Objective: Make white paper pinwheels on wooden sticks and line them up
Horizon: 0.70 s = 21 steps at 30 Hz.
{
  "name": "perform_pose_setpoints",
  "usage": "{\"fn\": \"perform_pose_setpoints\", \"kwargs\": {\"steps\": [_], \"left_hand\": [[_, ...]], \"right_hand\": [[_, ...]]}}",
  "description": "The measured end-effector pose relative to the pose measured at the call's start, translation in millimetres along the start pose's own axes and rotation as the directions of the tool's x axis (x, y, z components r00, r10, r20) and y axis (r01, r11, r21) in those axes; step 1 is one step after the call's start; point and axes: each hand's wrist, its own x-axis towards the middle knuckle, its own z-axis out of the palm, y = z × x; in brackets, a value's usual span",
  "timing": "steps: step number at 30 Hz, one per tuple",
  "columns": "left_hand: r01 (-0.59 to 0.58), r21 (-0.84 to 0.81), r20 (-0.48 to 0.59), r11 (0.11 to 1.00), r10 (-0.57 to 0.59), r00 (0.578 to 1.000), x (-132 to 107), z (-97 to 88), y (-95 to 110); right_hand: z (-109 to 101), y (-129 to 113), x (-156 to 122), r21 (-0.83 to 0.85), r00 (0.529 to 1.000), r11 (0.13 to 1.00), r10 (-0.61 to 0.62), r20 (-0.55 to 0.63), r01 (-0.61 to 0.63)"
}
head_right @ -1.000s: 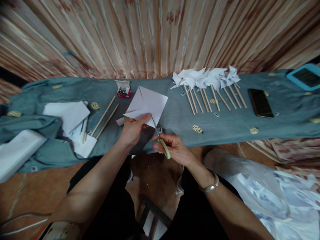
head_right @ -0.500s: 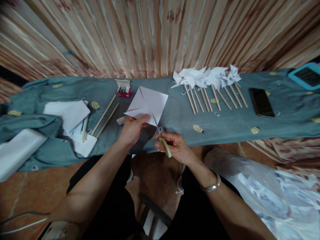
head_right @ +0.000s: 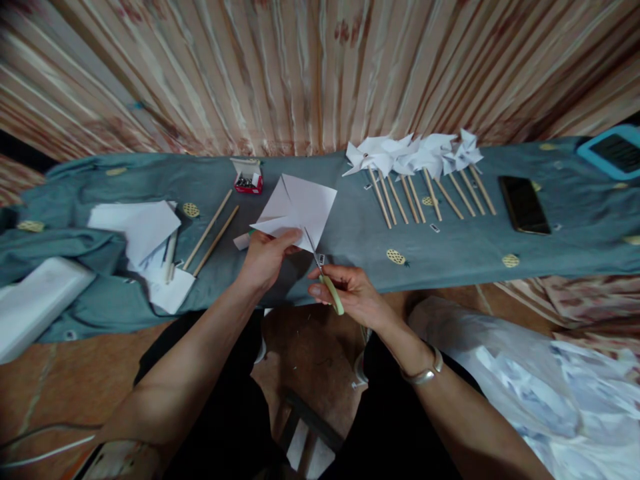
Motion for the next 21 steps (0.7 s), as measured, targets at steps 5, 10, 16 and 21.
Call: {"fn": "perform_pose_setpoints", "kwargs": {"steps": [5,10,16,21], "left_hand": [[0.006,-0.009,-0.008,1.000,-0.006,1.000,-0.3,-0.1,0.0],[0.011,-0.023,-0.014,1.000,-0.012,1.000,-0.3,-0.1,1.6],[0.025,-0.031,-0.013,0.999,-0.025,1.000,-0.3,0.1,1.7],[0.023,-0.006,-0.017,1.000,-0.023,1.000,-1.4,0.5,2.3]], "right_hand": [[-0.3,-1.6,-0.4,0.015,1.000,1.000,0.009,0.006,-0.009],[0.8,-1.2,0.4,0.065,1.000,0.998,0.027,-0.007,-0.026],[2.0,-0.5,1.2,0.106,0.998,0.993,0.054,-0.025,-0.051],[2.2,-0.2,0.8,0.117,0.998,0.992,0.058,-0.037,-0.054]]}}
